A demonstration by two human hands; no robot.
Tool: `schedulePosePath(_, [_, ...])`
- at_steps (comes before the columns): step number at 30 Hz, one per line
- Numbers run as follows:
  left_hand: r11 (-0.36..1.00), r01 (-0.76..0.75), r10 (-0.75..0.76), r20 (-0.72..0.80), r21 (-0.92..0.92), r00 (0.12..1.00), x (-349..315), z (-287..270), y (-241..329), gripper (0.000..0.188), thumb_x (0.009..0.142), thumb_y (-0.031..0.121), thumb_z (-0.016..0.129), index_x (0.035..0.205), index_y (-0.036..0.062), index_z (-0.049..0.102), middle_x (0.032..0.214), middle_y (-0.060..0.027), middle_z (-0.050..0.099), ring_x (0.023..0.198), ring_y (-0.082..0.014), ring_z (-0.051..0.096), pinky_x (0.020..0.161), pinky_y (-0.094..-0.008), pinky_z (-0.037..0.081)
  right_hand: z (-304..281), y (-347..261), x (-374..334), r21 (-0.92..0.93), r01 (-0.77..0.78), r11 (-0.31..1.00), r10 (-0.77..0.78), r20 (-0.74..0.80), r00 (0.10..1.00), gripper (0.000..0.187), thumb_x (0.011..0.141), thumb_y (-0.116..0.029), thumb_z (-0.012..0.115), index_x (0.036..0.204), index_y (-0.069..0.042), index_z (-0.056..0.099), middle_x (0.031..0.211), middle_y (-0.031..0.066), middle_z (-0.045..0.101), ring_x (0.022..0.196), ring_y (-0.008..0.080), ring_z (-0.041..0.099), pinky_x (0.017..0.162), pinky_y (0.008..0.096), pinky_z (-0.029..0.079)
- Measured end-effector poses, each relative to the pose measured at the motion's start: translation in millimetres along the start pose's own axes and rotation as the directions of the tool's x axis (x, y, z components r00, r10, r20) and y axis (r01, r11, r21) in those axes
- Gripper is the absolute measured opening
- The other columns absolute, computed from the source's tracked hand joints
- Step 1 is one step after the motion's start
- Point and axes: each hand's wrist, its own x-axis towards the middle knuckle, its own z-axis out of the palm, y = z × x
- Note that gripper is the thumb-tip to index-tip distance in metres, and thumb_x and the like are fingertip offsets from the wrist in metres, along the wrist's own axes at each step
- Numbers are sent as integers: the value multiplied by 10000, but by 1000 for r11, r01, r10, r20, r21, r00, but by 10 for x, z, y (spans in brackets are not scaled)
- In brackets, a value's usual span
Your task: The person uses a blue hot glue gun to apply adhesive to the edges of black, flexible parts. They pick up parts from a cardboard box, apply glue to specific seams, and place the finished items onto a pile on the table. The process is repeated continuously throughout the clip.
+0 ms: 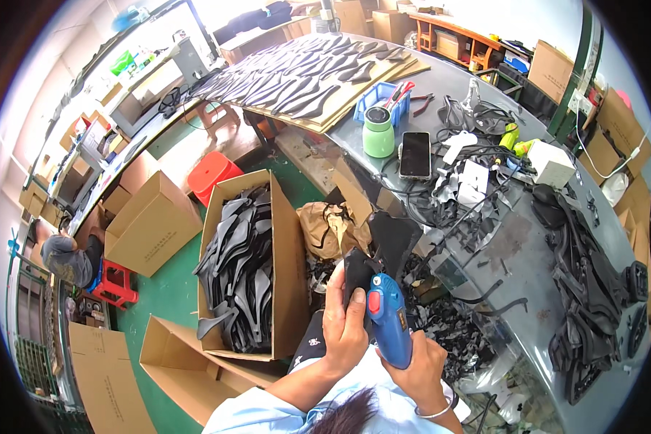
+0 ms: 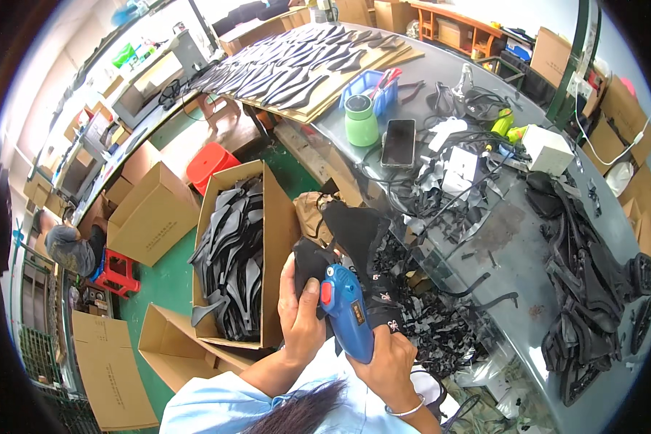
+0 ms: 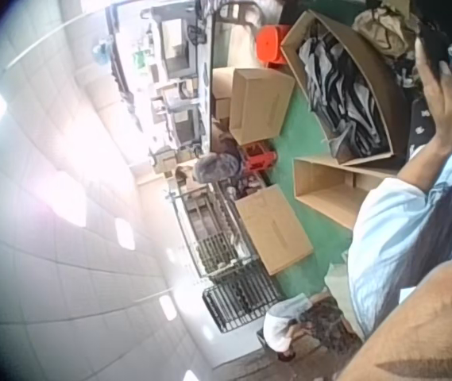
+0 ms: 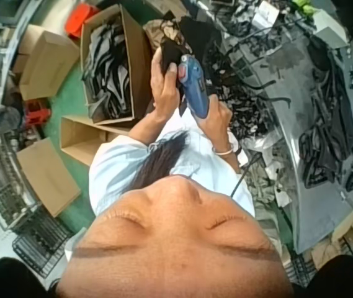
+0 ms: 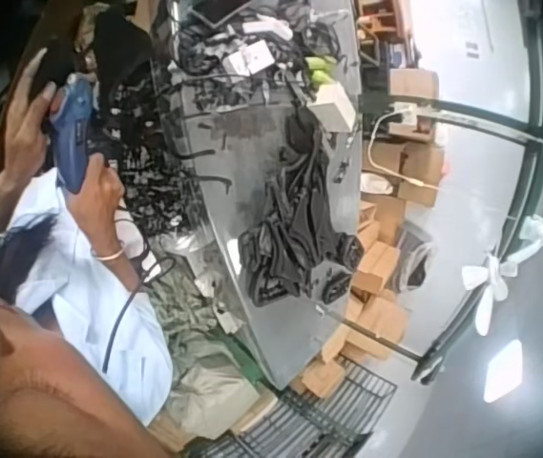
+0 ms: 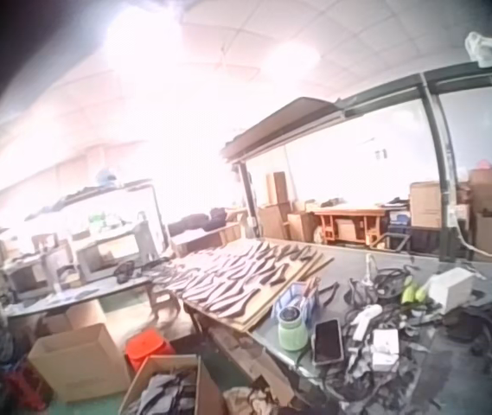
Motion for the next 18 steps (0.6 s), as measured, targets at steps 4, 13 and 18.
schedulePosePath(4, [985,61,-61,1,-162,998,-9,-3,0,406,959,46,401,1351,-50,353,1275,-164,486,1171,-216,475,1004,-321,353,-6,-4,3,-7,9,1000,-9,-8,1000,465,632,-304,825,765,-21,481,558,131,536,494,321,562,473,403,434])
schedulePosePath(13, [997,52,-47,105,-48,993,-39,-109,-35,410,882,-31,450,1291,-22,468,1213,-166,556,1101,-213,553,943,-301,409,-177,23,114,29,56,998,-56,-5,998,471,624,-256,843,765,-27,456,574,123,548,506,318,577,487,380,455])
schedulePosePath(18, [996,83,-73,303,-21,950,-2,-178,25,379,836,-54,535,1213,-18,552,1133,-126,614,1025,-163,587,888,-263,438,-313,119,376,263,-63,963,119,-202,972,467,631,-233,853,836,-40,481,632,113,573,546,286,600,514,356,463])
